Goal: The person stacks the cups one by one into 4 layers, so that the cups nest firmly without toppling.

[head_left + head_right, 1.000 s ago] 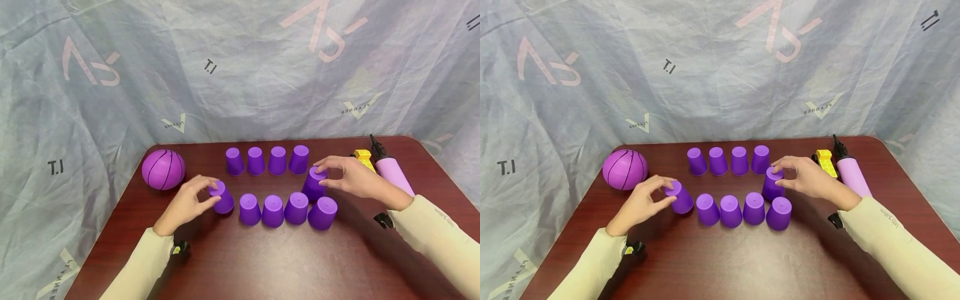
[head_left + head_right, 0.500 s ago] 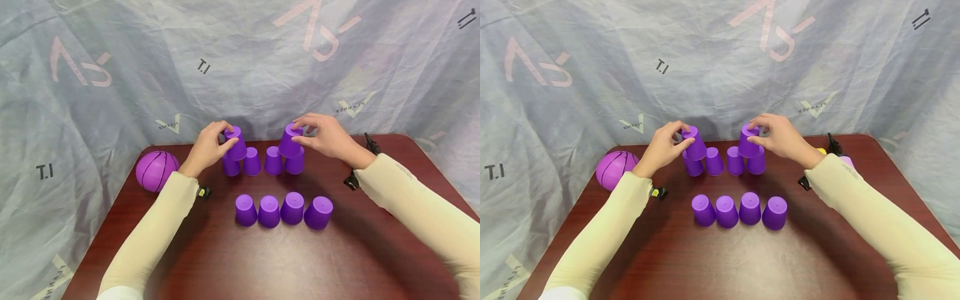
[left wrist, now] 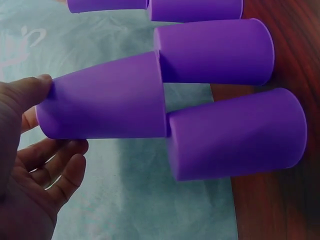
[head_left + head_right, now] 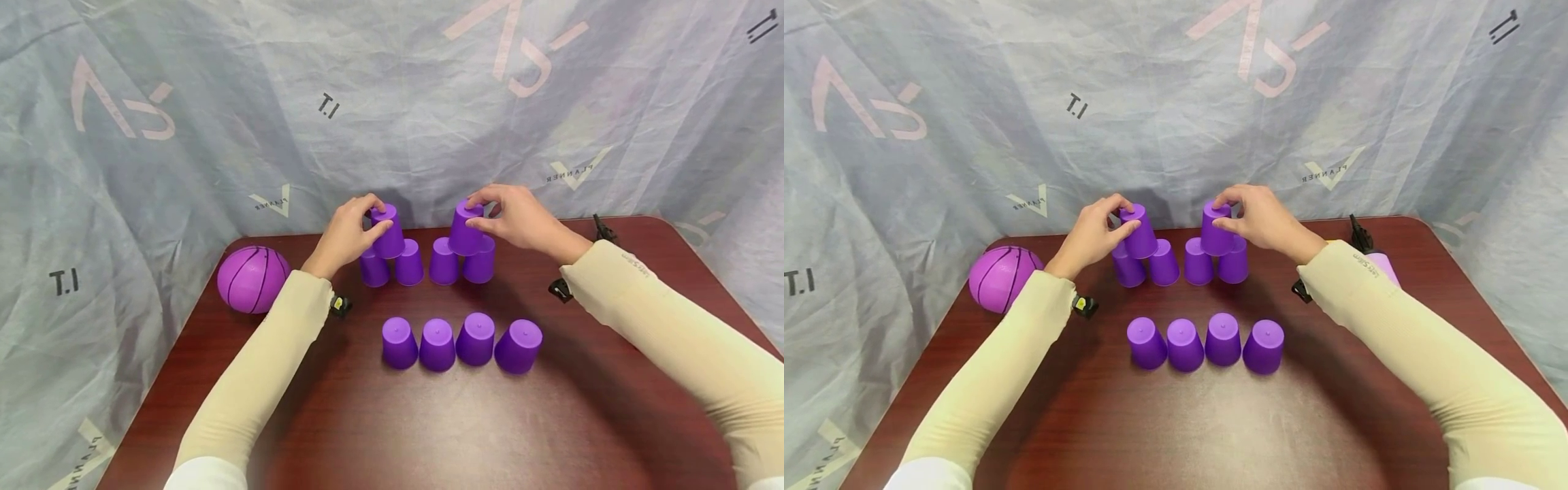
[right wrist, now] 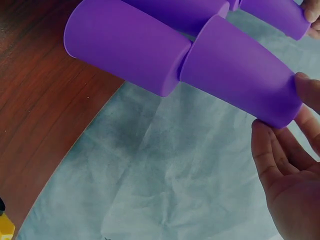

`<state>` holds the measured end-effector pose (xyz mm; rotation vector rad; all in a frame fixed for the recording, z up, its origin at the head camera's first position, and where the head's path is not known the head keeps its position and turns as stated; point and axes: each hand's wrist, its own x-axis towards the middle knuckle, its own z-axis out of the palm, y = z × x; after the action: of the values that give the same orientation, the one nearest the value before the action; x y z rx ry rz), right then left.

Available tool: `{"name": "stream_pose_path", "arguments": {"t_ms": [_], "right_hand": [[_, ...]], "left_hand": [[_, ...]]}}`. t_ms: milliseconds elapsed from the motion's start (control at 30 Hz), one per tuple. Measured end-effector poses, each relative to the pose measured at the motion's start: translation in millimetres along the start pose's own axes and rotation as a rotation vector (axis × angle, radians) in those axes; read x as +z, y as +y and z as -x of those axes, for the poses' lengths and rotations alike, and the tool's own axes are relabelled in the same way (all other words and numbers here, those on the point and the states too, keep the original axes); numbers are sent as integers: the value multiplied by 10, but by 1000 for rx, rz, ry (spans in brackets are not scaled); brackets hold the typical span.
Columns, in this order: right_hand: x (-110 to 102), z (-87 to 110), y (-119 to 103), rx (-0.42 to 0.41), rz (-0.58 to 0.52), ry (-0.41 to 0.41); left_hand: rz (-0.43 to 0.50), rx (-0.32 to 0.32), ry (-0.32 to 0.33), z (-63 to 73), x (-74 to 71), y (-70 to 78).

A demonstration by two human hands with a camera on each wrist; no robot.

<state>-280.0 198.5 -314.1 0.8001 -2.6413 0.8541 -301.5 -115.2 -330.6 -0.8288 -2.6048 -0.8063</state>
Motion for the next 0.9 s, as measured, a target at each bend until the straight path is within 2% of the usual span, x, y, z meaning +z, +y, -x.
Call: {"name": "stream_pose_path", "arguments": {"t_ms": [133,333,500,600,667,767,900], "right_hand": [[-14,1,-2,11,-19,-23],[-10,10,25,-28,29,-25],[-7,98,-12,-107,52,68],[9,188,-121,-191,36,139],[51,270,-232,-247,34,149],[164,424,-431,-316,39,103],[345,628,-649,-367,61,-20]], "left_hand": [[-3,-3,-1,7,12,-14],[1,23,8,16,22,-30],[26,47,14,13,42,-30],[41,59,18,14,53,-24],[46,63,21,17,59,-22],[51,65,25,23,66,-25],[71,67,46,31,70,-35]]}}
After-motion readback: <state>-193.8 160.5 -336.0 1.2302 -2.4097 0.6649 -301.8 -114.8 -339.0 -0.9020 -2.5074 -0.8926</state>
